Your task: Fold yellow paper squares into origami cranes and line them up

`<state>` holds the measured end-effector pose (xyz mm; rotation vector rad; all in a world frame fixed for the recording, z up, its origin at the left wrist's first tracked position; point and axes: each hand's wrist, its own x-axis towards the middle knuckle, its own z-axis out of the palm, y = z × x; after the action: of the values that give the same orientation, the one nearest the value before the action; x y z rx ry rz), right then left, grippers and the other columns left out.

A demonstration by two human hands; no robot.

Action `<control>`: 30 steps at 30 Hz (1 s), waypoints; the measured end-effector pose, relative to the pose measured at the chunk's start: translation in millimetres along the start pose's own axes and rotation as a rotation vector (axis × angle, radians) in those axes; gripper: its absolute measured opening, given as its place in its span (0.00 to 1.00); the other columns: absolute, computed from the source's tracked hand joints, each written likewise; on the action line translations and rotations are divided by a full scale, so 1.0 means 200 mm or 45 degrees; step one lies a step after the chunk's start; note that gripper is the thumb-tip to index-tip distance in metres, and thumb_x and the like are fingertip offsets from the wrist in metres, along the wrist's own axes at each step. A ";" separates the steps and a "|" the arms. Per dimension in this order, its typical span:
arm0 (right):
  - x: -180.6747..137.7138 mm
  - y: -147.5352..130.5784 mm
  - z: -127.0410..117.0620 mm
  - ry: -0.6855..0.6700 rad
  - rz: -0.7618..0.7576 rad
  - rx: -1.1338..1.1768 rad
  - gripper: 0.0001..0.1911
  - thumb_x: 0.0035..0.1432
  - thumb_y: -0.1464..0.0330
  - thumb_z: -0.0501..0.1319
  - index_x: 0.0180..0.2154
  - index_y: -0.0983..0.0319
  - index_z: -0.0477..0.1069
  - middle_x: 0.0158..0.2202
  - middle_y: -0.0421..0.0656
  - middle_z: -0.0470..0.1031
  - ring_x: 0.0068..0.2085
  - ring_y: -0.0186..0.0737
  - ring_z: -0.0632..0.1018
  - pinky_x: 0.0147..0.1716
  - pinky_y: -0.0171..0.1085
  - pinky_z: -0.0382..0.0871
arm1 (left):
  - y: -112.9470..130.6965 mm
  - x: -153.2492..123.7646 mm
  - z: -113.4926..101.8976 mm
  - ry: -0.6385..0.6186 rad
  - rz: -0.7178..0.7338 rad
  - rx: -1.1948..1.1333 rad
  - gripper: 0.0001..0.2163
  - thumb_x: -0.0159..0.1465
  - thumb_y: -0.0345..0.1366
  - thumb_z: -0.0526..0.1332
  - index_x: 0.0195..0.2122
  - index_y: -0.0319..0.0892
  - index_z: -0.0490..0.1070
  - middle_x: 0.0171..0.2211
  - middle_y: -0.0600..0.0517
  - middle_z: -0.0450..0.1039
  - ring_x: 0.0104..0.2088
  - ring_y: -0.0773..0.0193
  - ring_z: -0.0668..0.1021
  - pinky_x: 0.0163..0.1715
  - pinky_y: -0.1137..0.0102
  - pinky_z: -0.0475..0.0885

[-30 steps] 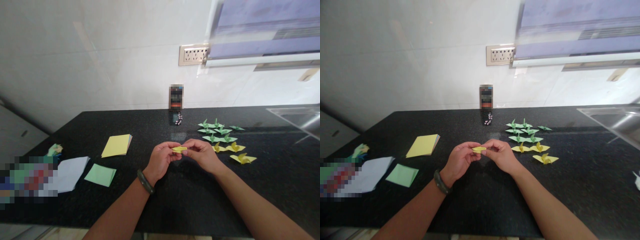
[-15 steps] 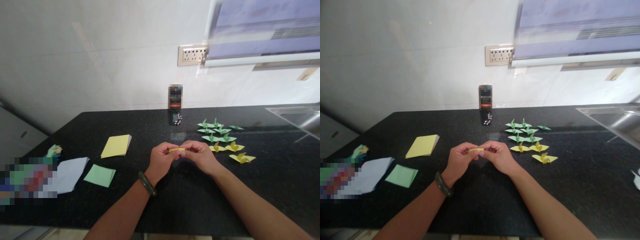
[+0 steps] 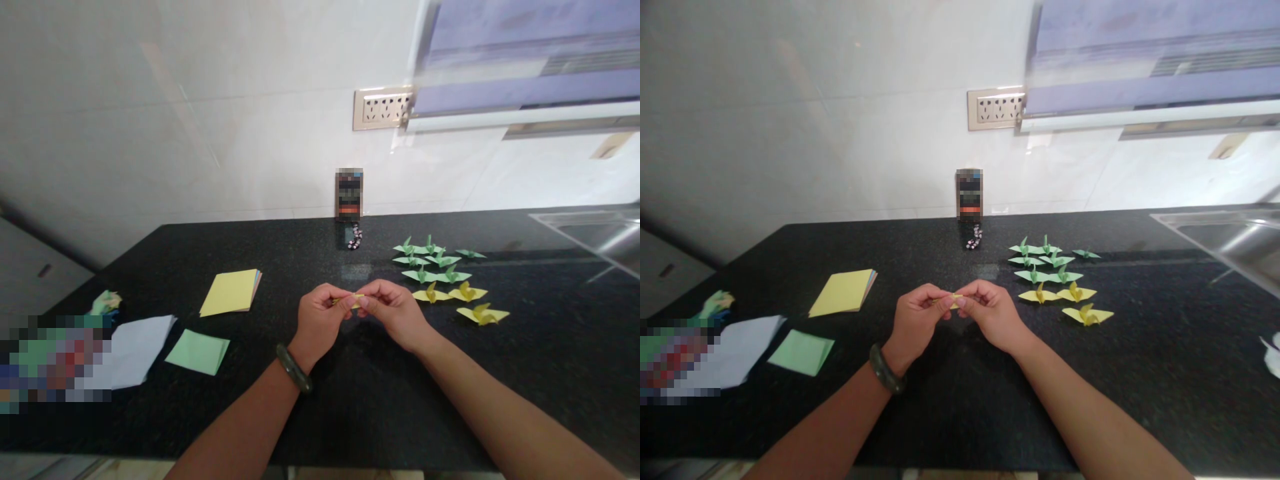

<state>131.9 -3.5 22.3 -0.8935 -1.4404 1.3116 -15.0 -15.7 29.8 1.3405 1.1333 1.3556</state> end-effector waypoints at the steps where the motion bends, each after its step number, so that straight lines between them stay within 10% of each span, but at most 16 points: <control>1: 0.00 0.00 0.00 0.004 -0.013 -0.034 0.10 0.49 0.62 0.64 0.29 0.63 0.71 0.24 0.41 0.74 0.26 0.33 0.72 0.28 0.35 0.67 | 0.00 0.00 0.00 0.002 0.001 0.008 0.06 0.51 0.36 0.65 0.23 0.38 0.73 0.18 0.55 0.69 0.19 0.71 0.71 0.20 0.75 0.66; 14: 0.02 0.01 0.00 0.114 -0.314 -0.463 0.04 0.50 0.66 0.63 0.30 0.58 0.74 0.35 0.44 0.71 0.39 0.40 0.72 0.37 0.39 0.67 | -0.05 0.03 0.01 0.001 -0.230 -0.218 0.08 0.49 0.38 0.65 0.23 0.38 0.72 0.23 0.53 0.71 0.24 0.70 0.71 0.26 0.73 0.69; 30: -0.01 0.05 0.03 0.129 -0.144 -0.229 0.15 0.53 0.67 0.60 0.44 0.59 0.64 0.30 0.40 0.70 0.30 0.34 0.72 0.29 0.34 0.67 | -0.04 0.02 0.02 0.024 -0.256 -0.211 0.08 0.49 0.37 0.66 0.25 0.37 0.72 0.19 0.55 0.70 0.21 0.72 0.70 0.23 0.75 0.65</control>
<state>126.1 -6.3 12.8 -0.9671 -1.5234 1.0515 -12.0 -10.6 23.6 1.0678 1.1105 1.2870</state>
